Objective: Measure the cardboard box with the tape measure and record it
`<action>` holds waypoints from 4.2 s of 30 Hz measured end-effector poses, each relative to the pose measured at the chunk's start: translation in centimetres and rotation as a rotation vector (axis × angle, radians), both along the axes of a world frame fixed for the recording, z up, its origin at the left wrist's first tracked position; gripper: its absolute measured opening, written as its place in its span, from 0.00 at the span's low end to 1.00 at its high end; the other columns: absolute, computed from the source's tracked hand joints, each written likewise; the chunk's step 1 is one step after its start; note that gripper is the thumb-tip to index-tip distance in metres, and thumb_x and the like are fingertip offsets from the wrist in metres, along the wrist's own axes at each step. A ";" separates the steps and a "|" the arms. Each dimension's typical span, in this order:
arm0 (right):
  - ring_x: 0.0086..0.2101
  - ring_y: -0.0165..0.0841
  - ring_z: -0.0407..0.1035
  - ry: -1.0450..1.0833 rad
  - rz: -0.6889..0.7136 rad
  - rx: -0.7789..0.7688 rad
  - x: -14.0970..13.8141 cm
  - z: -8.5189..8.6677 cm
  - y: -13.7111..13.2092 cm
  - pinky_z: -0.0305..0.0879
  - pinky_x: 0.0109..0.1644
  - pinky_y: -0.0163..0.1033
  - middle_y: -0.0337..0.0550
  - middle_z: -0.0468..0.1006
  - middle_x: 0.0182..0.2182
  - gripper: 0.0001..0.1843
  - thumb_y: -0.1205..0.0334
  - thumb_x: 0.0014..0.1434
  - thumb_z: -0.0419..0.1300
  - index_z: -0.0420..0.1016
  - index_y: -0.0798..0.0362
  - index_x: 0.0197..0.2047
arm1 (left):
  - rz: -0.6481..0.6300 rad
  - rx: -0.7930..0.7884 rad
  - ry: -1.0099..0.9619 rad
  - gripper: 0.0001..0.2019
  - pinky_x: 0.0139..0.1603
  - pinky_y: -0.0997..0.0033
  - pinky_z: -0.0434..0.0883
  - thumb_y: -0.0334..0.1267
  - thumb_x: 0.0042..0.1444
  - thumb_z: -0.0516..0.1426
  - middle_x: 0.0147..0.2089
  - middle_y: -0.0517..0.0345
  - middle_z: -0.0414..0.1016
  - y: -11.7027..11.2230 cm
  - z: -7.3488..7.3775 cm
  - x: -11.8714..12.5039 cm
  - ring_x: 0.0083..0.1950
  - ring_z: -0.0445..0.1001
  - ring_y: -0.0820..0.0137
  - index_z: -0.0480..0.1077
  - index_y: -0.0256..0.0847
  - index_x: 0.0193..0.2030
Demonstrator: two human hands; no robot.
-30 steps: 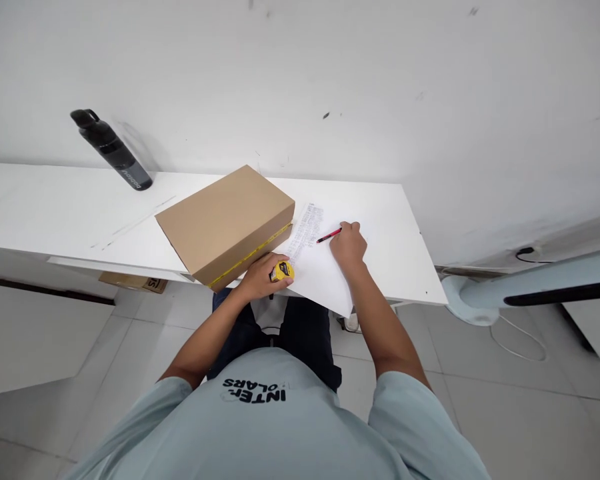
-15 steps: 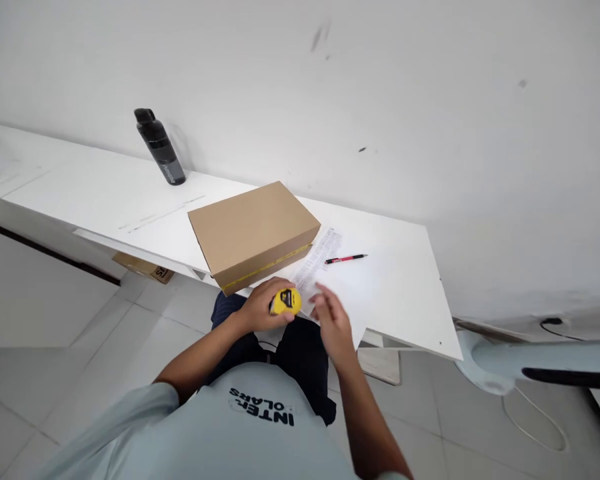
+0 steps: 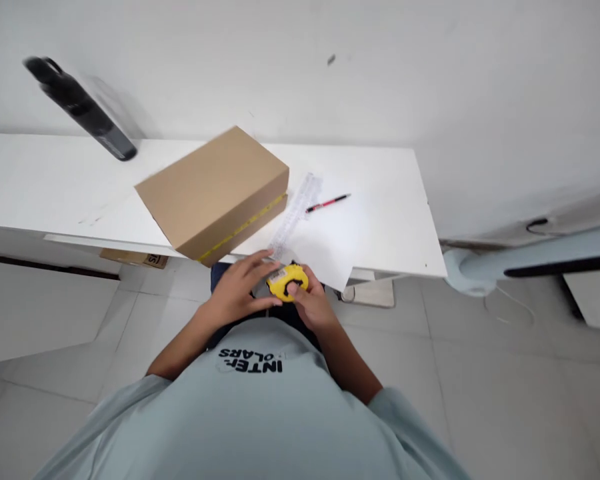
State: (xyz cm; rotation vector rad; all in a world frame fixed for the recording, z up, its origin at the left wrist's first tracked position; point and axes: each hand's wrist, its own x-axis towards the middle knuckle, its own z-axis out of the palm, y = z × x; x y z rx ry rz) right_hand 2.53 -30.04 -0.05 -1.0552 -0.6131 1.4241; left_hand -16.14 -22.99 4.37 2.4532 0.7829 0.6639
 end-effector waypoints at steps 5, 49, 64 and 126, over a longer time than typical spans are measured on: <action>0.35 0.34 0.73 -0.039 -0.077 0.026 -0.3 1.1 0.7 0.77 0.41 0.41 0.35 0.77 0.36 0.31 0.41 0.42 0.80 0.73 0.40 0.45 | 0.072 0.135 -0.074 0.13 0.57 0.57 0.75 0.50 0.71 0.57 0.53 0.53 0.83 0.4 -0.6 -1.5 0.51 0.82 0.64 0.76 0.50 0.55; 0.36 0.30 0.71 -0.231 -0.247 0.514 8.4 7.9 25.3 0.63 0.31 0.34 0.36 0.80 0.42 0.33 0.37 0.40 0.79 0.78 0.40 0.46 | 0.648 -0.795 -1.182 0.32 0.32 0.71 0.70 0.56 0.45 0.71 0.18 0.69 0.49 2.5 2.6 -11.2 0.22 0.56 0.77 0.53 0.43 0.18; 0.27 0.25 0.62 -0.185 -0.059 0.444 6.0 5.4 27.1 0.66 0.34 0.34 0.31 0.75 0.33 0.36 0.38 0.40 0.79 0.79 0.42 0.49 | 0.589 -0.786 -0.903 0.32 0.28 0.71 0.64 0.66 0.48 0.68 0.20 0.66 0.55 3.3 3.3 -9.7 0.24 0.56 0.75 0.60 0.42 0.21; 0.50 0.41 0.77 -0.295 -0.334 0.461 2.7 4.7 20.7 0.77 0.50 0.44 0.46 0.82 0.50 0.42 0.38 0.44 0.77 0.73 0.46 0.58 | 0.918 0.230 0.025 0.22 0.45 0.61 0.70 0.53 0.63 0.62 0.64 0.49 0.76 2.3 5.5 -15.0 0.51 0.79 0.55 0.77 0.50 0.61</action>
